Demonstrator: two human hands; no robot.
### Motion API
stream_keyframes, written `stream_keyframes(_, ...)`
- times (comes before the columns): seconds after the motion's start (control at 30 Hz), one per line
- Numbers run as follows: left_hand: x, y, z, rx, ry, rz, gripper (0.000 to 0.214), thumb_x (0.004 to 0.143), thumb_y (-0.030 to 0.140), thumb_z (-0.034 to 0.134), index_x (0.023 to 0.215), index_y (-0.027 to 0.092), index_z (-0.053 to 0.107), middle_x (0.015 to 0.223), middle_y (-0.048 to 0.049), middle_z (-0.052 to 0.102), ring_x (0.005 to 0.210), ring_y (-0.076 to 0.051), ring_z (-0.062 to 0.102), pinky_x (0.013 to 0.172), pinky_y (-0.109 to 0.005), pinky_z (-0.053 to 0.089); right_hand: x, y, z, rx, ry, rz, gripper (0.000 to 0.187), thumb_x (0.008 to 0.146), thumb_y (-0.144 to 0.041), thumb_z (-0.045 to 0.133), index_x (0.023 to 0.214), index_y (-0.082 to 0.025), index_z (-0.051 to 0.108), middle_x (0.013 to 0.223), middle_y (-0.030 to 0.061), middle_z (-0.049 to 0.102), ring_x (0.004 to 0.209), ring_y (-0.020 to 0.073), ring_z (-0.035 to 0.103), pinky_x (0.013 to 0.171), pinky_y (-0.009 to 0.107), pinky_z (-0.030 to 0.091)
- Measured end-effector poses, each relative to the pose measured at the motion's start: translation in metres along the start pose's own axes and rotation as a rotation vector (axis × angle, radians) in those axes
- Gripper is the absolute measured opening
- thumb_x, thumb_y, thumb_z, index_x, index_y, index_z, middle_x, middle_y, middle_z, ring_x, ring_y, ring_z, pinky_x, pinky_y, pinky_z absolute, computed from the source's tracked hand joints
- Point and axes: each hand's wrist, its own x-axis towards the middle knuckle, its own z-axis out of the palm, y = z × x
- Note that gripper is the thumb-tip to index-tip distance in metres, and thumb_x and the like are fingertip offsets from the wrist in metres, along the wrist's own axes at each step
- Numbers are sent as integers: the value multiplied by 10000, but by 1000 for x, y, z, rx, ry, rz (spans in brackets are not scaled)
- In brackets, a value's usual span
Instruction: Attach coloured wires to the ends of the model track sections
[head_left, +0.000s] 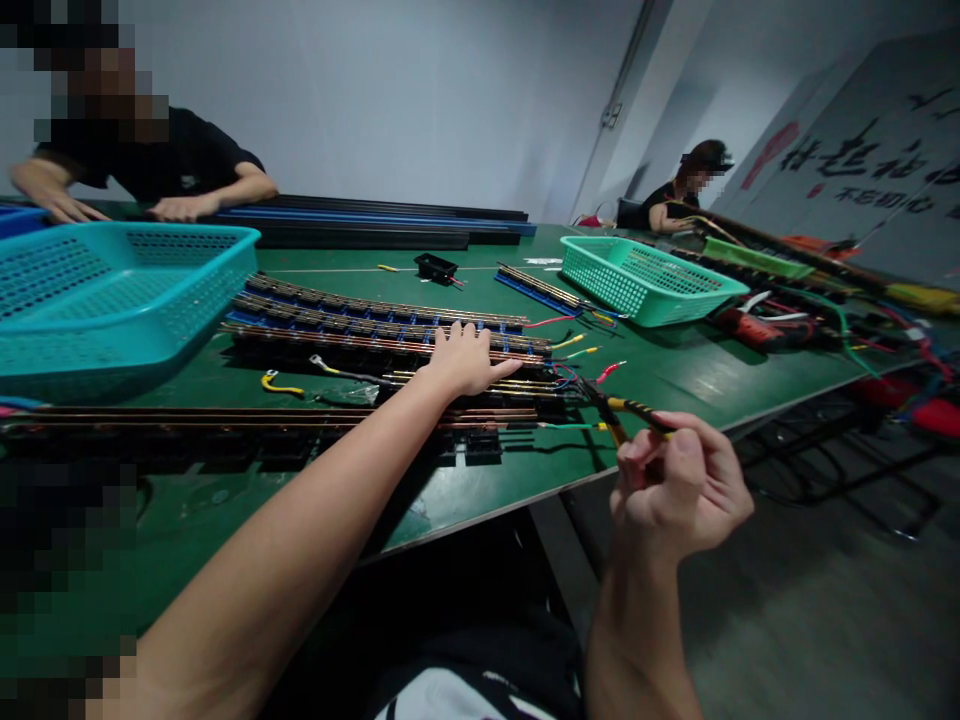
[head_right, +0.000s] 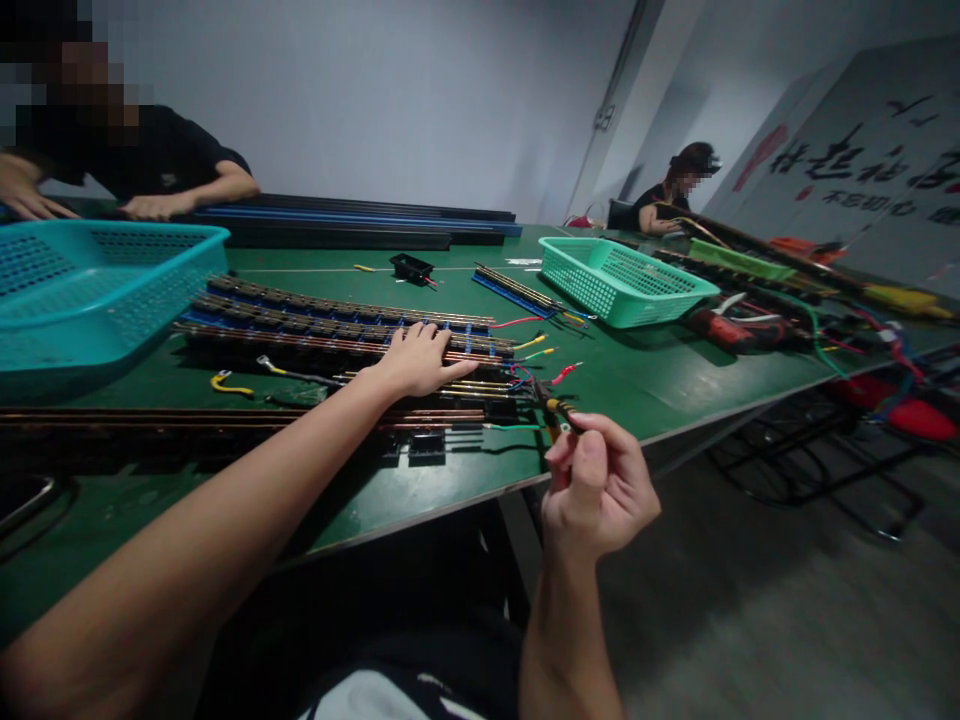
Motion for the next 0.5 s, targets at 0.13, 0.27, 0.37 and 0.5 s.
stream_keyframes(0.13,0,0,0,2,-1,3,929,914,811,242,1459,102,492,1518,-229,470,1420,-409,381,1156,-606,292,2,2,-1,-5,16,-4,169,781,-309,728,794,-140,725,454,-51,565,328,71,442,305,190,277)
stream_keyframes(0.27,0,0,0,3,5,2,917,918,804,253,1441,95,508,1508,-235,479,1419,-410,384,1158,-602,287,5,7,-3,-17,-40,25,162,791,-311,733,808,-150,725,477,-49,574,363,72,470,336,185,307)
stream_keyframes(0.37,-1,1,0,3,9,4,902,920,800,259,1428,103,522,1505,-232,485,1416,-407,392,1156,-595,294,5,13,-3,-49,-80,28,145,802,-304,738,785,-161,722,502,-49,579,387,72,486,369,192,339)
stream_keyframes(0.5,-1,1,-1,10,20,5,886,923,795,262,1425,115,527,1503,-221,492,1412,-399,401,1157,-575,300,2,20,-5,-232,-220,-33,144,827,-267,719,723,-167,721,531,-40,590,412,59,467,413,196,361)
